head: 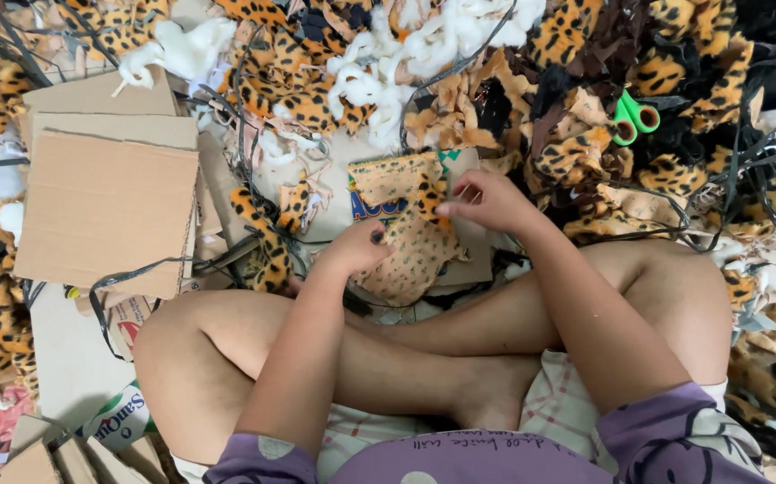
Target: Assembling small items using cardboard, fabric scraps, and string while sitting on the floor
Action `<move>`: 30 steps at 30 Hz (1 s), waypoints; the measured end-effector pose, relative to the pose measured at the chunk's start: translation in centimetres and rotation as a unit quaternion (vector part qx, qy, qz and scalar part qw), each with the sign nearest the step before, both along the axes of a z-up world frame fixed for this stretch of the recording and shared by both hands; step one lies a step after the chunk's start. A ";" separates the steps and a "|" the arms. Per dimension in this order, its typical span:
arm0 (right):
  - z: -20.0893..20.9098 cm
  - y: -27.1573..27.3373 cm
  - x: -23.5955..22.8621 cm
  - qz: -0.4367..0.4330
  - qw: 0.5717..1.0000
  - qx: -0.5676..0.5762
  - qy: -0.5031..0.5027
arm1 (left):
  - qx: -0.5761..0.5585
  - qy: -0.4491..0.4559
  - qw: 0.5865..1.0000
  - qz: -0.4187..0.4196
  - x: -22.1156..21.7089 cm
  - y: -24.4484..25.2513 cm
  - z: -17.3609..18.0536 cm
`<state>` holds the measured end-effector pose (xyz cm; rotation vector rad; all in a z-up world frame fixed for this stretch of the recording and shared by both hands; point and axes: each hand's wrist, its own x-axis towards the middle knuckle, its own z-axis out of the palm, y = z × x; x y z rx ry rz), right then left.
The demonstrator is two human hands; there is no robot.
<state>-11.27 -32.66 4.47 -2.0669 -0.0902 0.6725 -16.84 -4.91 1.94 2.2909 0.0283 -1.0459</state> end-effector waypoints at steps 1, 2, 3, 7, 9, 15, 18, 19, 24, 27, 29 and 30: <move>-0.5 0.1 0.0 0.027 0.997 -0.059 -0.031 | -0.015 -0.004 1.000 0.026 0.0 -0.6 1.9; -0.6 0.5 -0.2 0.027 0.997 -0.060 -0.031 | -0.016 -0.004 1.000 0.026 0.1 -1.1 2.2; -0.8 1.0 -0.4 0.067 0.991 -0.112 -0.036 | -0.042 -0.006 0.998 0.035 0.2 -1.5 2.6; -3.5 0.7 -0.4 0.131 0.985 -0.079 -0.073 | -0.120 -0.019 0.992 0.029 0.5 -1.2 0.5; -0.5 1.2 -0.7 0.110 0.993 0.039 -0.030 | -0.146 0.029 0.988 0.051 0.7 -2.2 8.9; 1.8 2.6 -0.5 0.035 0.958 0.277 0.059 | -0.341 0.074 0.908 0.229 0.8 -3.5 10.4; 0.7 2.6 -0.9 -0.028 0.936 0.331 0.114 | -0.467 0.057 0.809 0.352 1.1 -3.5 5.2; 0.5 2.5 -1.3 -0.061 0.915 0.359 0.176 | -0.521 0.054 0.744 0.414 1.2 -3.4 2.5; -1.1 1.0 -0.9 0.039 0.931 0.311 0.186 | -0.566 0.042 0.634 0.525 1.4 -1.0 -0.8; 2.2 0.3 -0.3 0.042 0.947 0.252 0.193 | -0.536 0.022 0.664 0.521 2.1 0.5 -0.5; 4.4 -0.5 0.0 0.017 0.946 0.234 0.222 | -0.490 0.007 0.706 0.511 1.6 1.6 1.4; 4.5 -1.2 0.1 0.008 0.963 0.179 0.200 | -0.412 0.008 0.780 0.470 1.0 2.1 3.3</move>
